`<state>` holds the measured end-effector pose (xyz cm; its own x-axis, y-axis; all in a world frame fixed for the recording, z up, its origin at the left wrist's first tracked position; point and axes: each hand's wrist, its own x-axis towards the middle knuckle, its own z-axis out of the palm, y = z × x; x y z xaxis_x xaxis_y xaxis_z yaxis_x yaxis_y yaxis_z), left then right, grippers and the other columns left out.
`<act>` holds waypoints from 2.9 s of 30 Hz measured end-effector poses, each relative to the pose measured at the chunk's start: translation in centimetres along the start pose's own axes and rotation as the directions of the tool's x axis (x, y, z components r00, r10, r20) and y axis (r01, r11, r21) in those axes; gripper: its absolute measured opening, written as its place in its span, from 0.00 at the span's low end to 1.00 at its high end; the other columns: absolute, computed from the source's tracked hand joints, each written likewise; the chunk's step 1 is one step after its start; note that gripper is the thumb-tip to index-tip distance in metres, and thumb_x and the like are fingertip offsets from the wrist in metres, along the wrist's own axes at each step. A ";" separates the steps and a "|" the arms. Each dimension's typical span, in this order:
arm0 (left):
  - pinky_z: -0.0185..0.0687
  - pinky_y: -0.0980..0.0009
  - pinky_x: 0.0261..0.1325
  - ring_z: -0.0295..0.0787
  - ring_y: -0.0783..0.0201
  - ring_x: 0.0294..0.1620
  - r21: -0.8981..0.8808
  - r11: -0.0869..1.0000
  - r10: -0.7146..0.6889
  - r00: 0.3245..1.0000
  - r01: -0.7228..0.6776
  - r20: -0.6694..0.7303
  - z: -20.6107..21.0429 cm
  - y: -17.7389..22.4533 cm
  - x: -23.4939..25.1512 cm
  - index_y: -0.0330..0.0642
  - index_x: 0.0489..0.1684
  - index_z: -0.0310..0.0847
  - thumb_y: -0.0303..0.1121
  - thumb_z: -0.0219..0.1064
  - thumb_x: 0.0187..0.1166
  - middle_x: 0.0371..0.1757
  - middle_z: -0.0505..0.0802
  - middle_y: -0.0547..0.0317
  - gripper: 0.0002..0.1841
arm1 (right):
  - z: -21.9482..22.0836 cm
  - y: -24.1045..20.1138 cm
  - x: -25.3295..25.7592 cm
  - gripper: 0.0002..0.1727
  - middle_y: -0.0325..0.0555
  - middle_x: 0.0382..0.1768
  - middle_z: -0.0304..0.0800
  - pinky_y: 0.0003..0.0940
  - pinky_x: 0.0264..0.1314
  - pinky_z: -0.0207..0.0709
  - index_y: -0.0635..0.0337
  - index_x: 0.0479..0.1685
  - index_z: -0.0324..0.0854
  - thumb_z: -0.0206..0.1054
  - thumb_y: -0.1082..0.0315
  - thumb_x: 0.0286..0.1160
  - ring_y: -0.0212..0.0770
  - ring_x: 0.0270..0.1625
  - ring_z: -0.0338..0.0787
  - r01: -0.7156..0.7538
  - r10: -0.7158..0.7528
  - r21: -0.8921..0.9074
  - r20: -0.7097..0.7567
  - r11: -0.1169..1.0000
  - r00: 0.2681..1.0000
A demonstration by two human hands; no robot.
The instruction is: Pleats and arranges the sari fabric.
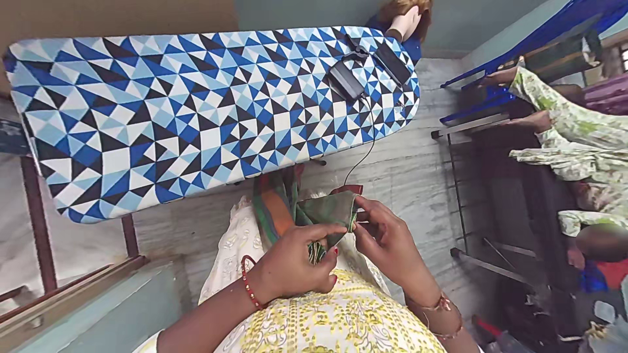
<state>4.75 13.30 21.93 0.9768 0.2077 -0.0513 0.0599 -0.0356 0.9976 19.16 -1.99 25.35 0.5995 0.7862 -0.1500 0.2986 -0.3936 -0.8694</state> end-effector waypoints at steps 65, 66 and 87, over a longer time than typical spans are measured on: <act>0.80 0.70 0.34 0.85 0.68 0.35 0.635 0.723 0.174 0.961 -0.273 0.216 -11.3 -1.5 -4.8 0.54 0.42 0.94 0.51 0.56 0.82 0.33 0.89 0.64 0.19 | -2.4 -0.5 -4.9 0.16 0.56 0.60 0.89 0.25 0.63 0.81 0.58 0.64 0.85 0.61 0.71 0.81 0.42 0.59 0.90 0.370 -0.210 -0.391 0.394 0.843 0.895; 0.80 0.70 0.35 0.86 0.68 0.35 0.656 0.702 0.184 0.961 -0.277 0.209 -11.4 -1.4 -4.6 0.55 0.41 0.94 0.50 0.56 0.81 0.34 0.90 0.65 0.19 | -2.3 -0.5 -4.9 0.16 0.55 0.60 0.89 0.25 0.65 0.80 0.57 0.64 0.85 0.60 0.71 0.82 0.42 0.61 0.90 0.383 -0.218 -0.373 0.414 0.845 0.884; 0.76 0.69 0.51 0.85 0.69 0.44 0.592 0.690 0.247 0.904 -0.416 0.348 -13.0 -0.9 -3.4 0.57 0.39 0.94 0.50 0.56 0.82 0.36 0.90 0.68 0.19 | -2.6 -1.0 -4.0 0.19 0.41 0.67 0.90 0.29 0.61 0.79 0.51 0.66 0.84 0.50 0.71 0.89 0.42 0.58 0.89 0.525 -0.314 -0.219 0.596 0.822 0.739</act>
<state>-1.29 25.30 21.77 0.9697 -0.1612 0.1838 -0.2438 -0.6894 0.6821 18.37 -5.97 28.02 -0.0934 0.9885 -0.1188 0.7228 -0.0147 -0.6908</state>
